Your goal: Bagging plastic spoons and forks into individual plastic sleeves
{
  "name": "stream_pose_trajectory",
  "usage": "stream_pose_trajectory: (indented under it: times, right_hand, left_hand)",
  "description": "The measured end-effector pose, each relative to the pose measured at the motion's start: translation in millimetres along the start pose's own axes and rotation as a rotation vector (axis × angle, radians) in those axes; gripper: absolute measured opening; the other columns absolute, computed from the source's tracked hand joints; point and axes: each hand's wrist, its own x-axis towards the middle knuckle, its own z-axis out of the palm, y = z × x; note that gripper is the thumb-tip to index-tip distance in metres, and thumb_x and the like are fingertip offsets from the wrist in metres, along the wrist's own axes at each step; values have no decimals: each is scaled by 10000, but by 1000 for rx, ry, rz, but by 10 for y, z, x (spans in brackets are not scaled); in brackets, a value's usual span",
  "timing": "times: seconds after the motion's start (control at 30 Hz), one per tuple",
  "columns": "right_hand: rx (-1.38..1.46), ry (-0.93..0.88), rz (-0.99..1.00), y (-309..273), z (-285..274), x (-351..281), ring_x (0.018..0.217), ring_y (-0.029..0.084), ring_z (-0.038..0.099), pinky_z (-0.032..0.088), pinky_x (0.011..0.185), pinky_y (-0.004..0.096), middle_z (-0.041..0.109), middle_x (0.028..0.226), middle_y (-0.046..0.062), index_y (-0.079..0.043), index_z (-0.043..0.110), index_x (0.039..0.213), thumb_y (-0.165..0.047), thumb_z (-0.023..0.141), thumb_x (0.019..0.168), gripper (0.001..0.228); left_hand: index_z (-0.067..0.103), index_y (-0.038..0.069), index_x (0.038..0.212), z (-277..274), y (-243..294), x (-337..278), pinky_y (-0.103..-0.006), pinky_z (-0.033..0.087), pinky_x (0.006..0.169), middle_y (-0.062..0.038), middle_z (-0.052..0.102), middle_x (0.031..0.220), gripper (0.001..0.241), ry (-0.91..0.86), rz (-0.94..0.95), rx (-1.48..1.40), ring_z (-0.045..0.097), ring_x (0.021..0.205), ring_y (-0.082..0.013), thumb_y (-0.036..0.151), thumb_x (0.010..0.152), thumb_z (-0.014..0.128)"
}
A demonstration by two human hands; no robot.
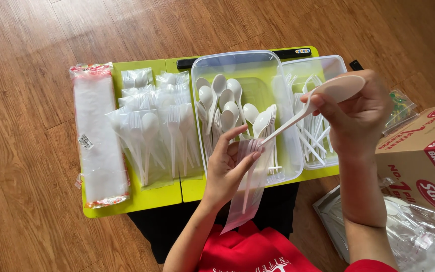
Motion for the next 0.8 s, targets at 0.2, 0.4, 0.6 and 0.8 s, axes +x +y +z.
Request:
stream_pose_trajectory:
  times: [0.2, 0.4, 0.6, 0.8]
  right_hand:
    - [-51, -77, 196, 33, 110, -14, 844, 302, 786, 645, 658, 281, 695, 885, 193, 22, 550, 1030, -140, 819, 898, 341]
    - [85, -210, 209, 254, 141, -4, 707, 161, 674, 599, 663, 285, 706, 832, 188, 20, 581, 1019, 14, 815, 898, 264]
    - [210, 110, 113, 312, 37, 127, 793, 275, 717, 685, 743, 361, 613, 895, 100, -52, 547, 1027, -131, 842, 919, 324]
    - [172, 141, 85, 291, -73, 198, 815, 289, 736, 596, 682, 298, 631, 909, 157, -60, 524, 1072, -78, 784, 1006, 269]
  left_hand:
    - [492, 55, 1424, -26, -20, -7, -253, 574, 900, -175, 750, 1145, 446, -48, -8, 0, 755, 1066, -217, 37, 998, 625]
    - [457, 25, 1502, -72, -193, 9, -351, 593, 930, -230, 729, 1148, 527, -69, 46, -100, 690, 1032, -203, 22, 1006, 637]
    - [472, 31, 1429, -39, -62, -10, -341, 580, 1017, -232, 726, 1167, 415, -82, 5, -99, 744, 1127, -315, 1, 1026, 567]
    - [463, 35, 1409, -35, -30, -15, -342, 579, 1014, -257, 714, 1239, 391, -100, 7, -93, 737, 1123, -285, 9, 1031, 560]
